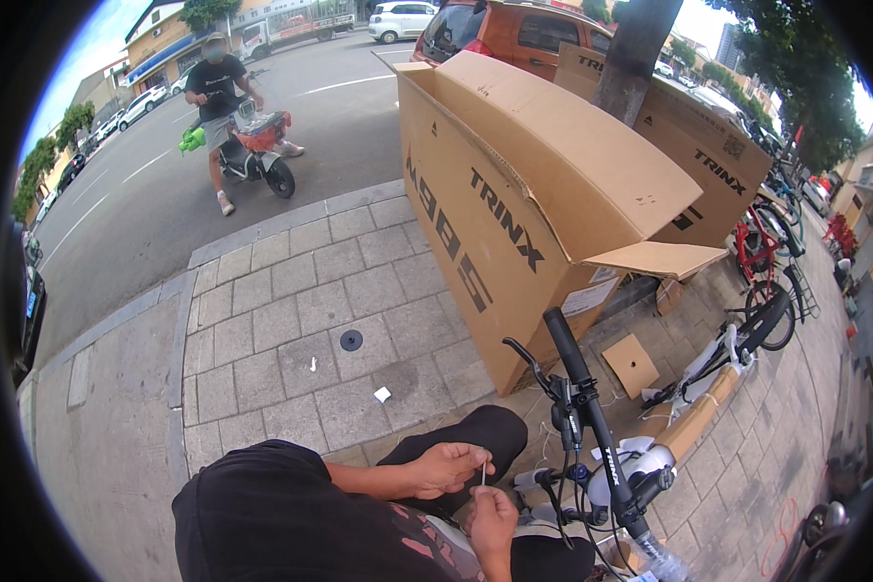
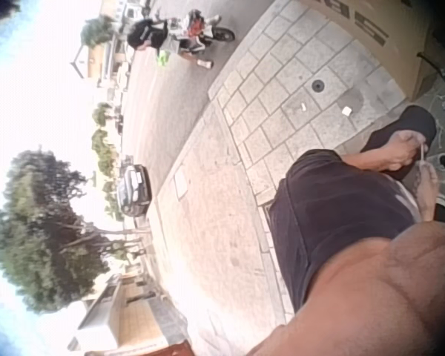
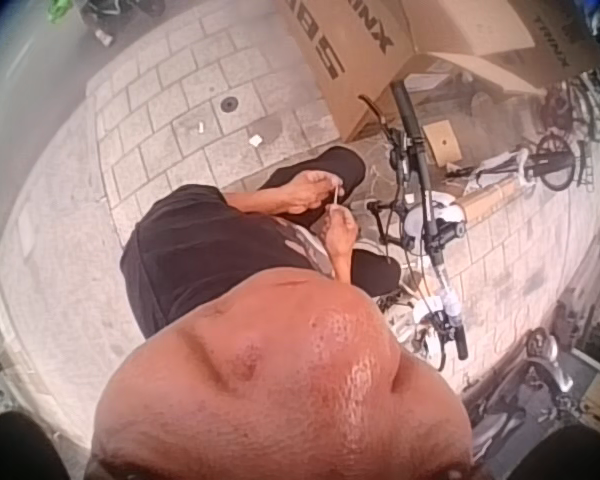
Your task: The person is assembling a bicycle on a sidewalk. They use an Allen key to tighten bolts on the handlebars and adjust the brake cables.
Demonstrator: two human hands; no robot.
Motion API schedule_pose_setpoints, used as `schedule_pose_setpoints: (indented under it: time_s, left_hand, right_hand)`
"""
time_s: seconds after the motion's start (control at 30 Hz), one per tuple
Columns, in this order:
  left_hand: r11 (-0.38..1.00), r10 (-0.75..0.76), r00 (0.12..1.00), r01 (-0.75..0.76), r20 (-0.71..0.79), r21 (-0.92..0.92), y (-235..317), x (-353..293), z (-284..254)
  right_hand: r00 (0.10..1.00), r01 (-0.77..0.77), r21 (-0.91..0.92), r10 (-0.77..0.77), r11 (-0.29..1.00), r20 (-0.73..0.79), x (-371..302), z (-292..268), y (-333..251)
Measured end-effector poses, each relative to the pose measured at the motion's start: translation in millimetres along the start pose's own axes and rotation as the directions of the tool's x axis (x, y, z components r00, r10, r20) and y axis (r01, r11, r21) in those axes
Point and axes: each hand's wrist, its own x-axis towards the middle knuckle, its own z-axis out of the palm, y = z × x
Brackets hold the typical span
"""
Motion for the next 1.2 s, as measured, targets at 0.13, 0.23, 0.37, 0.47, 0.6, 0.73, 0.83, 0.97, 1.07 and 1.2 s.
schedule_pose_setpoints:
  time_s: [0.13, 0.23, 0.37, 0.47, 0.6, 0.73, 0.83, 0.97, 1.07, 1.2]
  left_hand:
    - [0.998, 0.031, 0.999, -0.03, 0.027, -0.048, 2, -2, 3]
    - [0.998, 0.019, 0.998, -0.015, 0.055, -0.063, 3, -3, 2]
    - [0.996, 0.021, 0.997, -0.014, 0.075, -0.09, 3, -4, 2]
    - [0.996, 0.014, 0.997, -0.007, 0.078, -0.092, 5, -5, 2]
    - [0.997, 0.015, 0.997, -0.008, 0.081, -0.082, 7, -7, 4]
    - [0.997, 0.021, 0.997, -0.015, 0.077, -0.073, 7, -5, 5]
    - [0.998, 0.01, 0.998, -0.006, 0.062, -0.065, 11, -7, 10]
    - [0.998, 0.019, 0.998, -0.015, 0.061, -0.062, 11, -5, 10]
    - [0.998, 0.023, 0.999, -0.02, 0.049, -0.062, 13, -4, 11]
    - [0.999, 0.021, 0.999, -0.02, 0.036, -0.047, 13, -3, 12]
  right_hand:
    - [1.0, -0.017, 0.015, 0.017, 1.0, -0.009, -2, 2, -2]
    - [1.0, -0.015, 0.022, 0.015, 1.0, -0.005, 0, 1, -1]
    - [1.0, -0.02, 0.027, 0.02, 0.999, -0.004, -2, 2, -3]
    - [1.0, -0.022, 0.036, 0.022, 0.999, 0.004, -2, 2, -3]
    - [1.0, -0.03, 0.031, 0.03, 0.999, -0.002, -1, 2, -3]
    - [1.0, -0.023, 0.025, 0.023, 0.999, 0.005, -3, 2, -7]
    - [1.0, -0.028, 0.026, 0.028, 0.999, -0.003, -3, 3, -10]
    - [1.0, -0.03, 0.056, 0.03, 0.998, -0.007, -6, 7, -16]
    - [0.999, -0.03, 0.036, 0.03, 0.999, 0.012, -1, 4, -14]
    - [0.999, -0.037, 0.042, 0.036, 0.998, 0.019, -1, 3, -14]
